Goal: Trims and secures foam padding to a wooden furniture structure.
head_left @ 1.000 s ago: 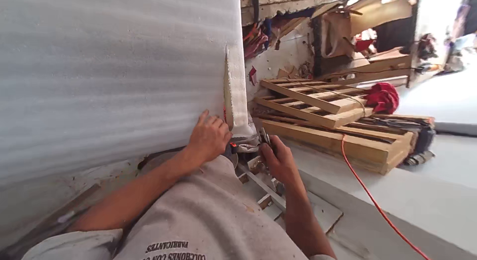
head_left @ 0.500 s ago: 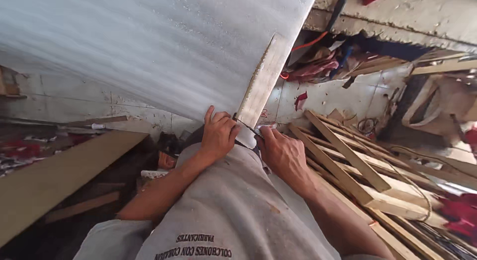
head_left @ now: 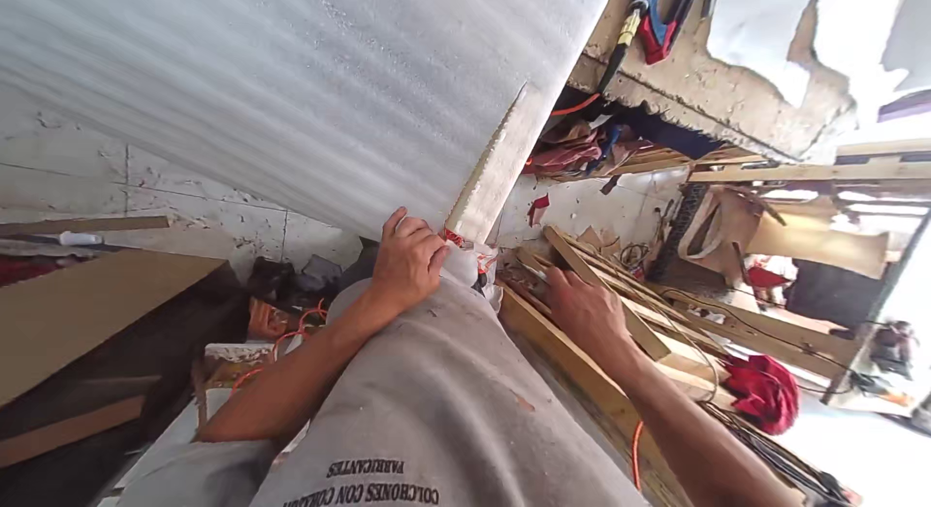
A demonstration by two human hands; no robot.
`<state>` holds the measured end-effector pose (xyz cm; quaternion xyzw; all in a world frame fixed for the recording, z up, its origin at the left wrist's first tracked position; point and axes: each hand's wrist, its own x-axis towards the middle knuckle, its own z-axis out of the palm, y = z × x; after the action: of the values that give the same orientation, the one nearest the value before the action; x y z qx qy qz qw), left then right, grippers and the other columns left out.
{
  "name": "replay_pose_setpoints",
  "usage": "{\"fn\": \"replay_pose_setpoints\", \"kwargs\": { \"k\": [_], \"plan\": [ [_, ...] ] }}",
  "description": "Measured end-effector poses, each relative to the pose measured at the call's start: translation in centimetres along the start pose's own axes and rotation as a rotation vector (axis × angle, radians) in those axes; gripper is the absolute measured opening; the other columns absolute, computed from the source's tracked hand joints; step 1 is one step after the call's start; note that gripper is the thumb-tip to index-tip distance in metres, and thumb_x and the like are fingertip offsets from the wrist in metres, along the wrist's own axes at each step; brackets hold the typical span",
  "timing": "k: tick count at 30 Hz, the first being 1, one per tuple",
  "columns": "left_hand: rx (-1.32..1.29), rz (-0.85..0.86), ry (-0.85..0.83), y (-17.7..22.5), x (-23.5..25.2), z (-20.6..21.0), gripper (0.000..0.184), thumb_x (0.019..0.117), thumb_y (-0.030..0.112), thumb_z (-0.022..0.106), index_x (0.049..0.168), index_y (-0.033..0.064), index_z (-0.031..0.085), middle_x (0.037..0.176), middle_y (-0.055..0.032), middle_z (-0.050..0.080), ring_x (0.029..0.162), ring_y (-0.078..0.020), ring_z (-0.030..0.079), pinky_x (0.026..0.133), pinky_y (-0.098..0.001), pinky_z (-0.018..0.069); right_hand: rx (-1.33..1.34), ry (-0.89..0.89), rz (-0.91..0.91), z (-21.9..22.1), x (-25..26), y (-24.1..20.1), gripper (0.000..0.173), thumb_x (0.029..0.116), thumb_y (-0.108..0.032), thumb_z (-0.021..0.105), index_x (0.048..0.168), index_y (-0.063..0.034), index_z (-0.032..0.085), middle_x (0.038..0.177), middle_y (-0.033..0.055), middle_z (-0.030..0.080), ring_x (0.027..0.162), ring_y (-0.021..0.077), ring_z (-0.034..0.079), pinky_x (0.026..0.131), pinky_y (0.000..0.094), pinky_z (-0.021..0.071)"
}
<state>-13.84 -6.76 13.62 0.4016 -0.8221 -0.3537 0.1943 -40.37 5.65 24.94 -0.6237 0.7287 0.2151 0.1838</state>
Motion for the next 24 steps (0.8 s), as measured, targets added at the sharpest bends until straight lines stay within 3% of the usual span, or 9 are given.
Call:
{"fn": "replay_pose_setpoints", "kwargs": {
  "k": [2, 4, 8, 11, 13, 17, 21, 24],
  "plan": [
    [-0.009, 0.049, -0.031, -0.6, 0.4, -0.1, 0.038, 0.1033, 0.036, 0.05, 0.09, 0.0107, 0.075, 0.094, -0.0044, 0.076, 0.116, -0.0249, 0.067, 0.122, -0.0544, 0.0283, 0.056, 0.075, 0.045, 0.7, -2.5, 3.3, 0.035, 0.1056, -0.034, 0.05, 0.114, -0.0035, 0.066, 0.085, 0.0203, 0.07, 0.066, 0.0423, 0.069, 0.052, 0.0601, 0.0513],
    [0.03, 0.088, -0.099, 0.0, 0.8, 0.2, 0.044, 0.1, 0.047, 0.051, 0.095, 0.0121, 0.077, 0.095, -0.005, 0.077, 0.113, -0.0261, 0.068, 0.12, -0.0544, 0.0319, 0.157, 0.17, 0.06, 0.3, -3.7, 3.9, 0.038, 0.1059, -0.036, 0.048, 0.115, -0.003, 0.065, 0.081, 0.0174, 0.069, 0.064, 0.0373, 0.068, 0.052, 0.0564, 0.0503],
    [0.195, 0.035, -0.247, 2.6, 1.0, 1.8, 0.061, 0.0992, 0.061, 0.044, 0.107, 0.0099, 0.076, 0.105, -0.0108, 0.077, 0.115, -0.0328, 0.068, 0.118, -0.0567, 0.0357, 0.361, 0.323, -0.098, 1.2, -0.6, 2.9, 0.033, 0.1058, -0.03, 0.052, 0.121, -0.0054, 0.068, 0.095, 0.0134, 0.075, 0.077, 0.0282, 0.073, 0.063, 0.0483, 0.0578],
    [0.278, -0.079, -0.202, 3.9, 0.5, 4.2, 0.067, 0.0979, 0.067, 0.042, 0.115, 0.0111, 0.075, 0.115, -0.0096, 0.076, 0.12, -0.0317, 0.067, 0.119, -0.0589, 0.0325, 0.468, 0.374, -0.275, 4.0, 2.9, 3.2, 0.03, 0.1063, -0.03, 0.052, 0.118, -0.0073, 0.068, 0.096, 0.0118, 0.074, 0.079, 0.0259, 0.072, 0.064, 0.0445, 0.0579],
    [0.278, -0.165, -0.096, 5.0, 0.9, 5.5, 0.062, 0.0996, 0.064, 0.045, 0.109, 0.0112, 0.077, 0.113, -0.0091, 0.077, 0.118, -0.0308, 0.068, 0.119, -0.0602, 0.0331, 0.502, 0.394, -0.362, 5.5, 4.8, 3.4, 0.028, 0.1061, -0.03, 0.053, 0.117, -0.0087, 0.067, 0.096, 0.0114, 0.073, 0.081, 0.0269, 0.073, 0.063, 0.0441, 0.0577],
    [0.314, -0.246, 0.078, 5.8, 0.7, 7.3, 0.043, 0.1056, 0.039, 0.049, 0.096, 0.0103, 0.079, 0.099, -0.0074, 0.079, 0.105, -0.0264, 0.073, 0.116, -0.0587, 0.0382, 0.535, 0.427, -0.522, 7.6, 7.3, 3.1, 0.027, 0.1059, -0.03, 0.052, 0.116, -0.01, 0.067, 0.094, 0.0115, 0.071, 0.079, 0.0295, 0.071, 0.06, 0.0443, 0.0564],
    [0.438, -0.24, 0.039, 6.3, -0.1, 6.9, 0.034, 0.1025, 0.03, 0.052, 0.094, 0.011, 0.079, 0.089, -0.0048, 0.078, 0.093, -0.0239, 0.074, 0.116, -0.0558, 0.0391, 0.578, 0.43, -0.631, 8.8, 9.4, 2.0, 0.026, 0.1072, -0.028, 0.05, 0.115, -0.0089, 0.065, 0.093, 0.0127, 0.069, 0.078, 0.0313, 0.07, 0.057, 0.0454, 0.0552],
    [0.503, -0.226, 0.045, 6.6, -0.1, 6.9, 0.038, 0.1036, 0.031, 0.051, 0.086, 0.0102, 0.077, 0.081, -0.004, 0.076, 0.088, -0.0221, 0.074, 0.115, -0.0537, 0.0404, 0.596, 0.434, -0.655, 9.4, 10.8, 1.0, 0.026, 0.1071, -0.026, 0.049, 0.116, -0.0088, 0.065, 0.095, 0.0137, 0.069, 0.081, 0.0331, 0.071, 0.058, 0.0463, 0.0557]
  ]
}}
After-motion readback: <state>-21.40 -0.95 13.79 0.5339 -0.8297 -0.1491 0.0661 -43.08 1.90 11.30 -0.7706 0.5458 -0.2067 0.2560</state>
